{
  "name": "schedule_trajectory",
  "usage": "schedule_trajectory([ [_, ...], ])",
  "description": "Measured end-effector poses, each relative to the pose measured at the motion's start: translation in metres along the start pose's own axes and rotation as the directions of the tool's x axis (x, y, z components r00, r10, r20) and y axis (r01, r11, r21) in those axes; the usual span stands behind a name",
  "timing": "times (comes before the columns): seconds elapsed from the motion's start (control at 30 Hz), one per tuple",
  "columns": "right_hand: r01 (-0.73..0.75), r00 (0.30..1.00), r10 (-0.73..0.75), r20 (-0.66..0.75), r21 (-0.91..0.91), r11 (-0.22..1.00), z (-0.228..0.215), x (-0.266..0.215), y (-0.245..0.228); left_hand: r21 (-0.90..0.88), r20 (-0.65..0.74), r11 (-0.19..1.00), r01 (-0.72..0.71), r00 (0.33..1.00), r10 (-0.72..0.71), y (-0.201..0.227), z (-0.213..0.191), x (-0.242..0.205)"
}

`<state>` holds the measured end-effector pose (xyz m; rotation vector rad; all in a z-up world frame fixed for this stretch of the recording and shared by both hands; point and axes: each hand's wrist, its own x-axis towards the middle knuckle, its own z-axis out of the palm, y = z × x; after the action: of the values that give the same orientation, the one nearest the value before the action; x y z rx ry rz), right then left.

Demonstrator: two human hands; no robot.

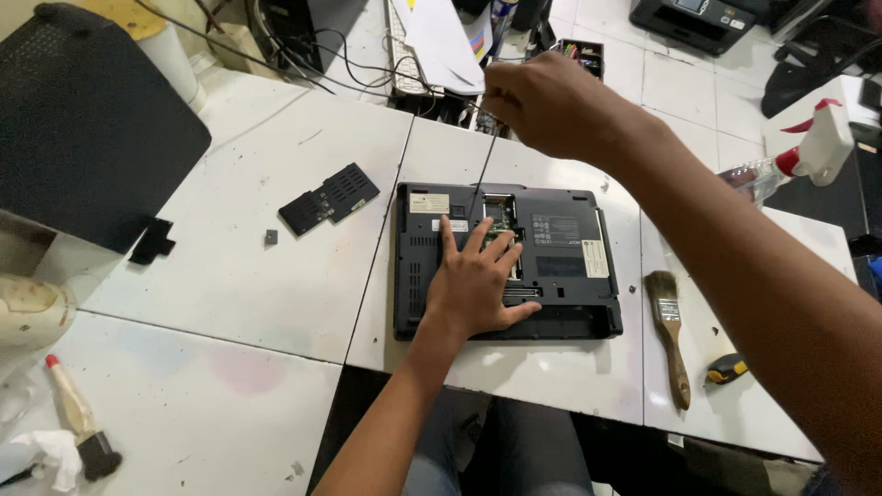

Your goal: The person uses a screwdriver to remove screws from the back of a laptop, then places a black plastic cover over the internal components and secures it by tightening screws.

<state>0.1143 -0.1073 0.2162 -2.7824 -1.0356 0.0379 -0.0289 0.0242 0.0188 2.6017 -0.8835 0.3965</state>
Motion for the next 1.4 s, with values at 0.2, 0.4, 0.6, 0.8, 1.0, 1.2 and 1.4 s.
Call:
schedule_trajectory([
  [0.2, -0.122, 0.988, 0.093, -0.124, -0.249, 0.961, 0.009, -0.01, 0.007, -0.01, 0.007, 1.0, 0.006, 1.0, -0.006, 0.002, -0.005, 0.003],
  [0.4, -0.312, 0.911, 0.323, 0.256, -0.087, 0.946, -0.031, -0.01, -0.035, -0.029, -0.004, 1.0, 0.004, 1.0, -0.004, 0.002, -0.005, 0.002],
  [0.6, -0.251, 0.962, 0.267, 0.063, -0.198, 0.948, -0.005, -0.013, -0.016, -0.018, -0.005, 1.0, 0.017, 1.0, -0.017, 0.003, -0.006, 0.002],
  [0.8, -0.329, 0.935, 0.348, 0.064, -0.201, 0.923, -0.012, -0.01, -0.018, -0.013, -0.032, 1.0, 0.012, 0.999, -0.012, 0.003, -0.005, 0.001],
  [1.0, -0.204, 0.967, 0.225, 0.123, -0.16, 0.966, -0.009, -0.011, 0.011, -0.031, -0.052, 0.999, 0.012, 0.999, -0.013, 0.001, -0.002, 0.001],
  [1.2, -0.284, 0.957, 0.288, 0.022, -0.111, 0.952, -0.008, -0.022, 0.022, -0.054, -0.048, 0.998, 0.022, 0.999, -0.025, 0.001, -0.005, 0.003],
  [1.4, -0.357, 0.934, 0.357, 0.018, -0.006, 0.934, -0.013, -0.031, 0.02, -0.372, -0.168, 0.908, 0.194, 0.948, -0.272, -0.015, 0.005, 0.012],
])
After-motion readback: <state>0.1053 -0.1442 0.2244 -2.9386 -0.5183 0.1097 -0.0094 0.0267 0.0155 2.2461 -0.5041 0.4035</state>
